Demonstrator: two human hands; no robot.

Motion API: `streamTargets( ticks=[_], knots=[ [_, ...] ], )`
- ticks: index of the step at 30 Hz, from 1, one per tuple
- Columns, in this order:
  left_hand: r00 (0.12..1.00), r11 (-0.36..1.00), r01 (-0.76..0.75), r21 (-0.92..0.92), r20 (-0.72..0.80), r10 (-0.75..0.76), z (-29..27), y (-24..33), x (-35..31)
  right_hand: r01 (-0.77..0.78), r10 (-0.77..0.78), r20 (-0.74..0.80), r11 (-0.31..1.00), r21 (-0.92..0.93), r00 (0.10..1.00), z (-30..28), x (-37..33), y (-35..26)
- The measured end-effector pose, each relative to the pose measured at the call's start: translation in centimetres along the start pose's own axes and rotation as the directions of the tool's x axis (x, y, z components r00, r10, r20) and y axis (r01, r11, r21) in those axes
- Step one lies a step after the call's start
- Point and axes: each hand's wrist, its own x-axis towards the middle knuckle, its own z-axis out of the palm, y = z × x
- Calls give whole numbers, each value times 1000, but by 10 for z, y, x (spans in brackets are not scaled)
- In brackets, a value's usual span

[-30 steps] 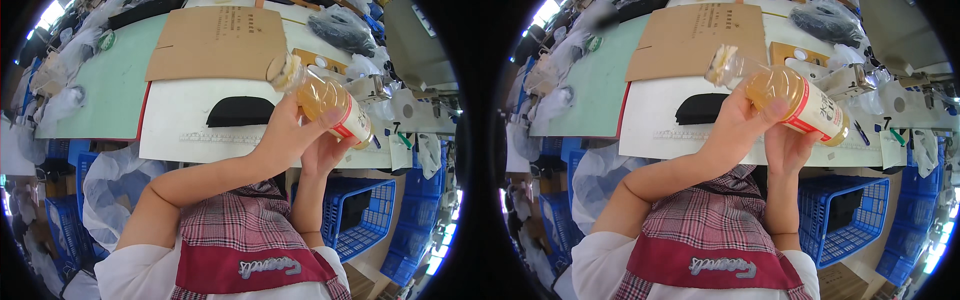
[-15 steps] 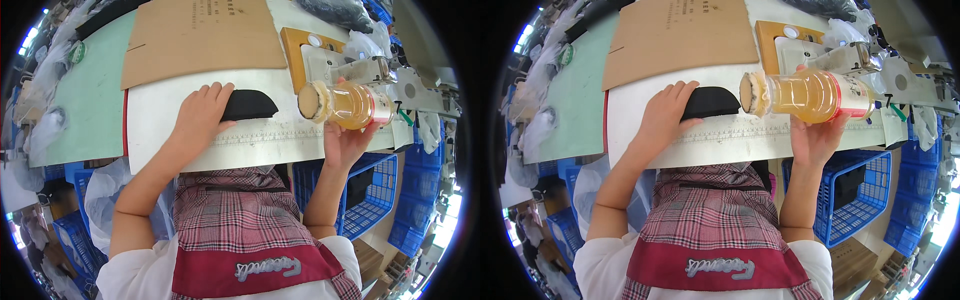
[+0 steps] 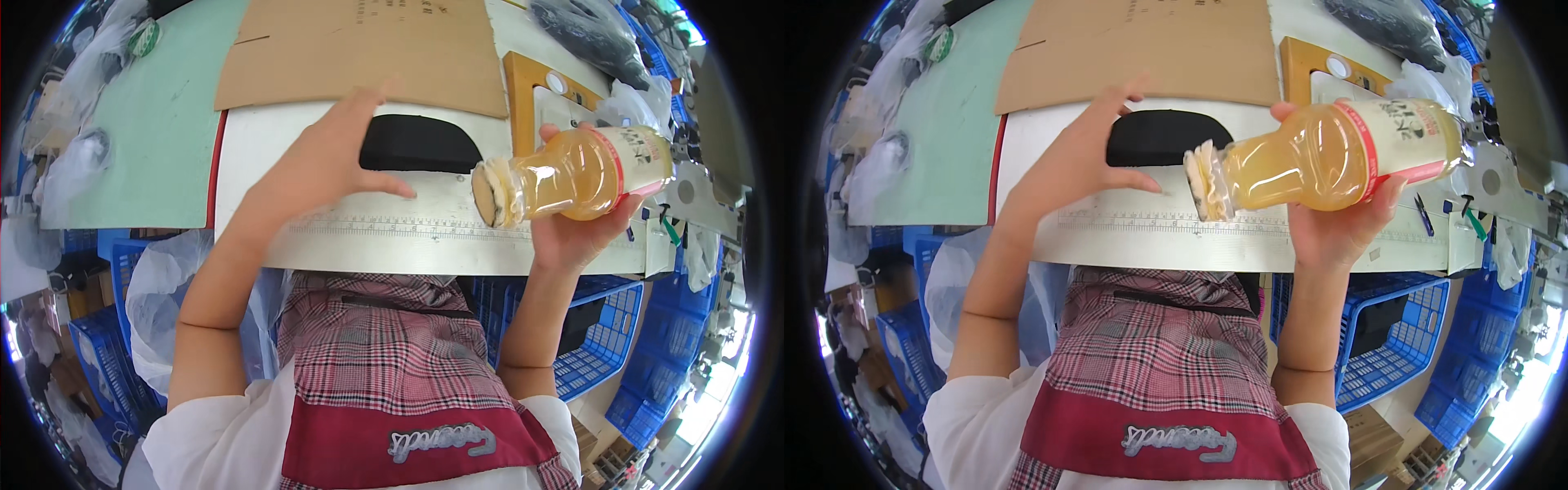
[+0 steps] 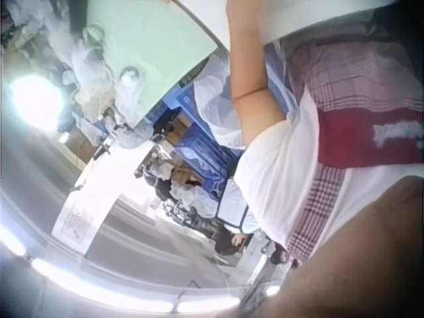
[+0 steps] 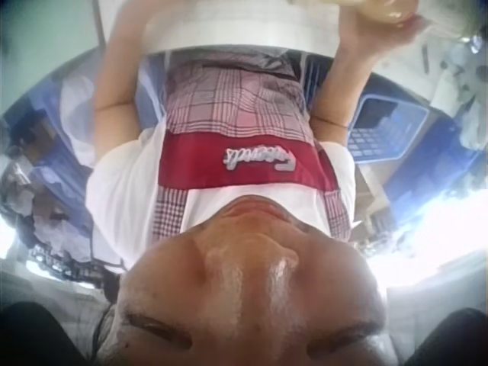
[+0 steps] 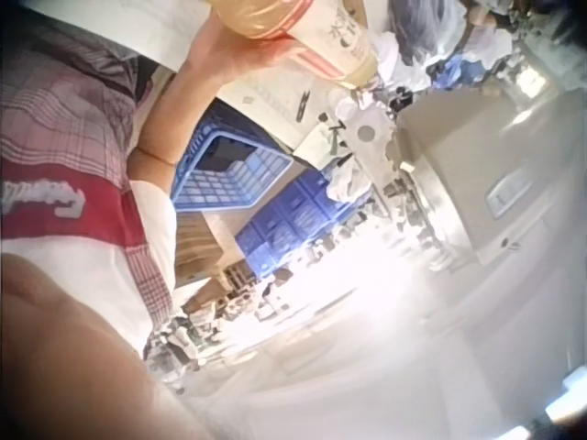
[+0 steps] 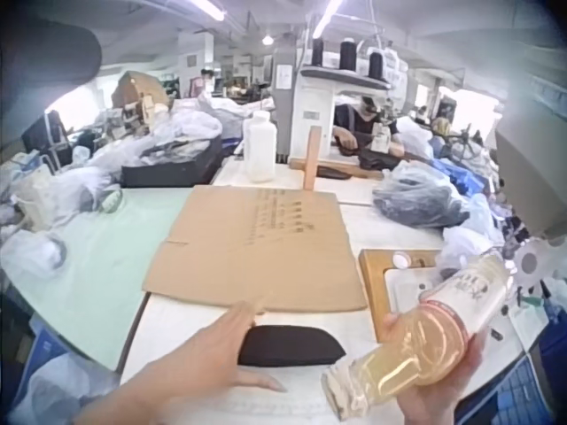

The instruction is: The person applies a yellow liquid from a plastic bottle onto black curved fabric pieces on a workbench. They handle the pieces one at a time, applying the liquid along the edges and then placing each treated piece onto a cardboard sheet. The process is repeated for multiple pieces throughout the clip.

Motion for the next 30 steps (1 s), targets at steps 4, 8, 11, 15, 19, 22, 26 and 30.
streamTargets(
  ticks=[4,8,11,15,19,22,26,30],
  knots=[
    [962,858,266,-439,59,-268,-16,-25,-21,14,0,107,991,-135,994,6,11,-5],
    [912,702,346,-622,48,-407,-6,-37,-38,96,-73,66,875,-475,995,17,23,-5],
    [925,743,274,-610,-43,-376,6,-30,-37,163,-190,16,790,-591,982,21,29,-2],
    [953,871,221,-439,-91,-288,8,-29,-34,223,-201,116,669,-709,973,39,28,8],
    [968,917,153,-367,-131,-214,11,-31,-34,195,-35,203,474,-858,978,58,29,15],
    [967,922,155,-356,-135,-215,8,-29,-34,137,96,174,312,-940,980,67,26,19],
    [967,898,167,-407,-108,-229,7,-28,-34,270,116,305,246,-931,945,80,27,31],
    [964,870,192,-453,-78,-253,6,-29,-33,398,72,424,233,-887,903,85,27,49]
  ],
)
